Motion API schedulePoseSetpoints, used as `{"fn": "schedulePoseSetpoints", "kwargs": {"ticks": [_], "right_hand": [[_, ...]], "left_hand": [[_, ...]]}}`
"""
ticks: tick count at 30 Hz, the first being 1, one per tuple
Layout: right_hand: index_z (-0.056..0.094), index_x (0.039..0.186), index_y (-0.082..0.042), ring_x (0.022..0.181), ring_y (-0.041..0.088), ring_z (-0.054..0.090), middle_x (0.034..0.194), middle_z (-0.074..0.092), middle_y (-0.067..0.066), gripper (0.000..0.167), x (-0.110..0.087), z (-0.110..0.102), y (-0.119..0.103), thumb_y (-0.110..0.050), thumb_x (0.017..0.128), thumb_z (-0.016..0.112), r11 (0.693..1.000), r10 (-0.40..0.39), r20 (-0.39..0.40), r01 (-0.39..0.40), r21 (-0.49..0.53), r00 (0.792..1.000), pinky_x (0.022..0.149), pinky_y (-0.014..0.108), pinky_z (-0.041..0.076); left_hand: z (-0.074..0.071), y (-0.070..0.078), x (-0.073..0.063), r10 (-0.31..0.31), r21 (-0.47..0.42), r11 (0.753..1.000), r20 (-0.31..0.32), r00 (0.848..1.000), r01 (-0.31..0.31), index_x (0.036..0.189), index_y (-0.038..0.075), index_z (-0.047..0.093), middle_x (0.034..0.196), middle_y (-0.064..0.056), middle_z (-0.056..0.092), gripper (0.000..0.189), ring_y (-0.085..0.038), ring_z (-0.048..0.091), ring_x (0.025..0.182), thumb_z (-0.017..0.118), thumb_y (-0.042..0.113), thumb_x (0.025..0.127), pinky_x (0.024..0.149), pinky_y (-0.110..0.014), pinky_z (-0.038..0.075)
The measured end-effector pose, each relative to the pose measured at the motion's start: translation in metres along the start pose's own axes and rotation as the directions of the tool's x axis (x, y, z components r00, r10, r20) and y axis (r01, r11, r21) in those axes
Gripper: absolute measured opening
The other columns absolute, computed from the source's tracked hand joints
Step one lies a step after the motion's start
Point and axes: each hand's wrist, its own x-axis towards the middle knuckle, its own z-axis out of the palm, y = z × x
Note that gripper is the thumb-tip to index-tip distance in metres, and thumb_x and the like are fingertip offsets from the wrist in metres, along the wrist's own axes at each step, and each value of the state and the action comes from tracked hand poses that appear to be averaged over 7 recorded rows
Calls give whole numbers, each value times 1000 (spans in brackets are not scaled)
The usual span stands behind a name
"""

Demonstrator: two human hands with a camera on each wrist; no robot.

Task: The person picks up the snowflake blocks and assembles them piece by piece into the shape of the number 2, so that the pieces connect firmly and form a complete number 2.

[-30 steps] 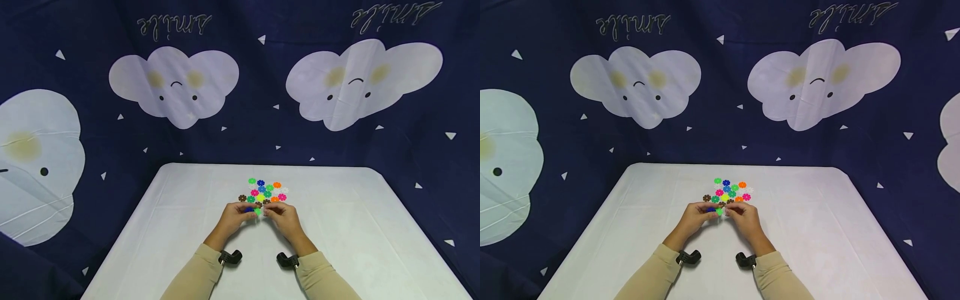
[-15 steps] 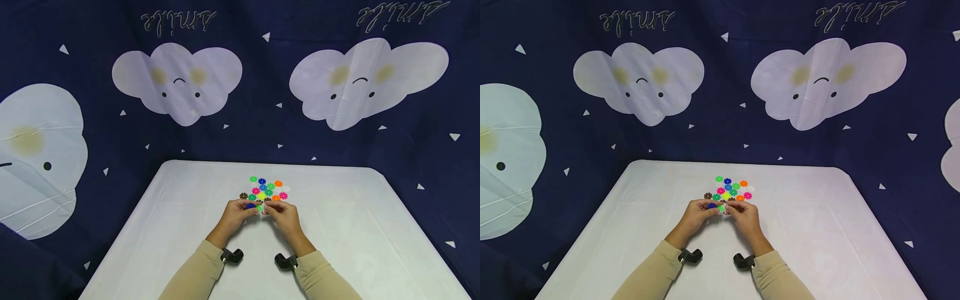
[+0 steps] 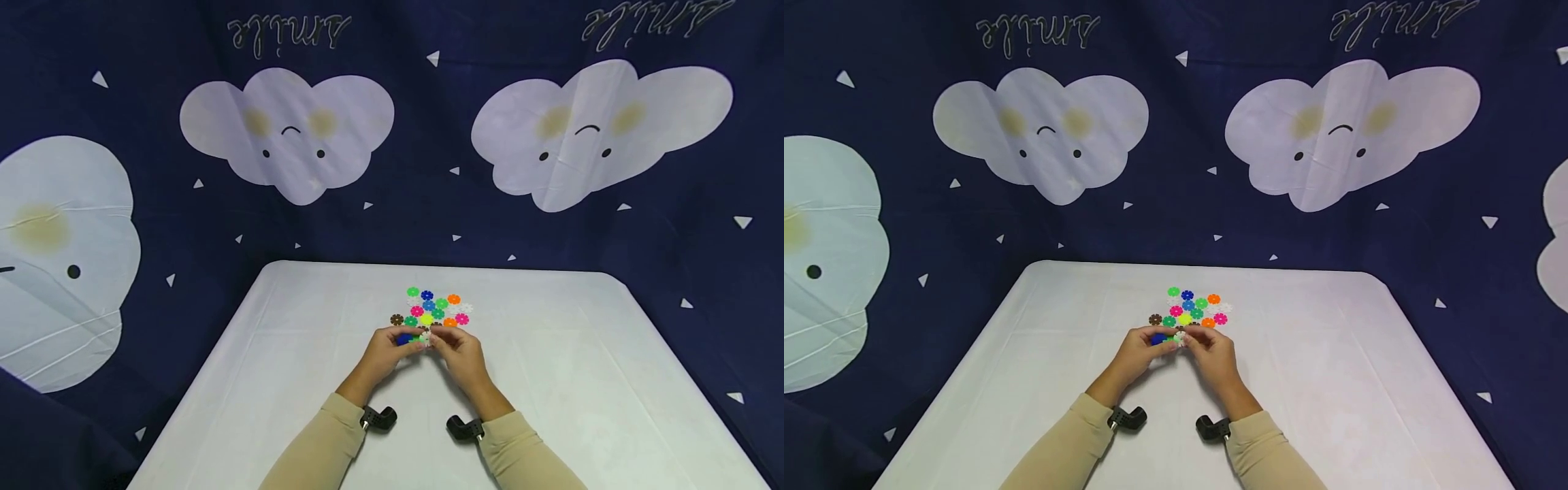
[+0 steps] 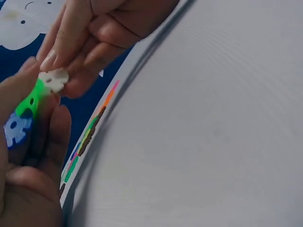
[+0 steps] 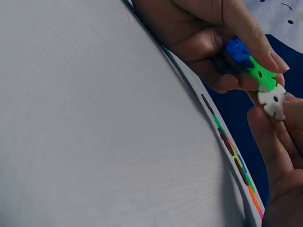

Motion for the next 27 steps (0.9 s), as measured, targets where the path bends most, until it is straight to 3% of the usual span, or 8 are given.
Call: {"fn": "schedulePoseSetpoints", "kwargs": {"ticks": [4,7,11,13,17,20,24,27], "right_hand": [[73,117,8,94,34,73,108,75,19,18,3,-4,2,4,99,71,989,-42,-60,33,-143,997,81,24,60],[74,116,6,95,33,72,109,75,16,22,5,-7,5,9,94,74,950,-76,-64,53,-306,995,81,29,60],[74,119,3,110,40,62,122,71,18,31,8,-6,9,11,89,76,865,-120,76,141,-481,990,99,48,48],[74,122,0,118,45,53,131,68,18,32,10,-4,10,8,91,75,818,-133,167,203,-538,977,98,59,38],[74,127,-2,129,46,47,139,66,13,30,14,1,11,2,97,72,749,-130,310,298,-592,942,95,64,35],[75,125,-3,132,41,50,135,69,10,26,16,2,13,0,100,70,712,-123,361,336,-616,924,100,65,37],[78,115,-4,127,38,55,125,72,10,18,15,2,15,-1,98,72,710,-124,365,339,-618,923,102,64,37],[78,106,-5,120,37,58,117,72,9,12,14,1,14,-1,94,77,745,-111,339,304,-593,934,98,62,38]], "left_hand": [[-1,1,1,-44,-34,999,-96,994,41,116,2,78,120,-12,73,26,-28,67,112,83,12,94,92,-30,58],[-2,1,2,-77,-84,994,-158,984,65,116,1,78,122,-14,71,26,-30,65,114,83,12,93,90,-29,59],[-2,-1,3,-99,-126,989,-192,976,75,117,-2,77,124,-17,70,26,-31,65,112,82,10,94,88,-27,58],[-1,0,4,-109,-150,985,-195,975,80,117,-5,75,124,-18,69,26,-30,67,108,81,8,95,88,-28,59],[-1,1,4,-130,-198,976,-201,971,90,120,-9,72,125,-20,69,28,-24,70,97,77,4,97,91,-41,60],[0,1,4,-136,-225,970,-204,970,88,122,-12,70,126,-21,68,29,-22,69,96,76,2,97,93,-50,59],[-1,-1,5,-143,-232,968,-196,970,96,120,-12,71,125,-20,68,28,-22,69,97,77,2,97,91,-44,61],[-1,-2,5,-147,-221,969,-179,973,106,119,-10,72,124,-19,68,27,-23,69,99,77,4,97,86,-33,61]]}}
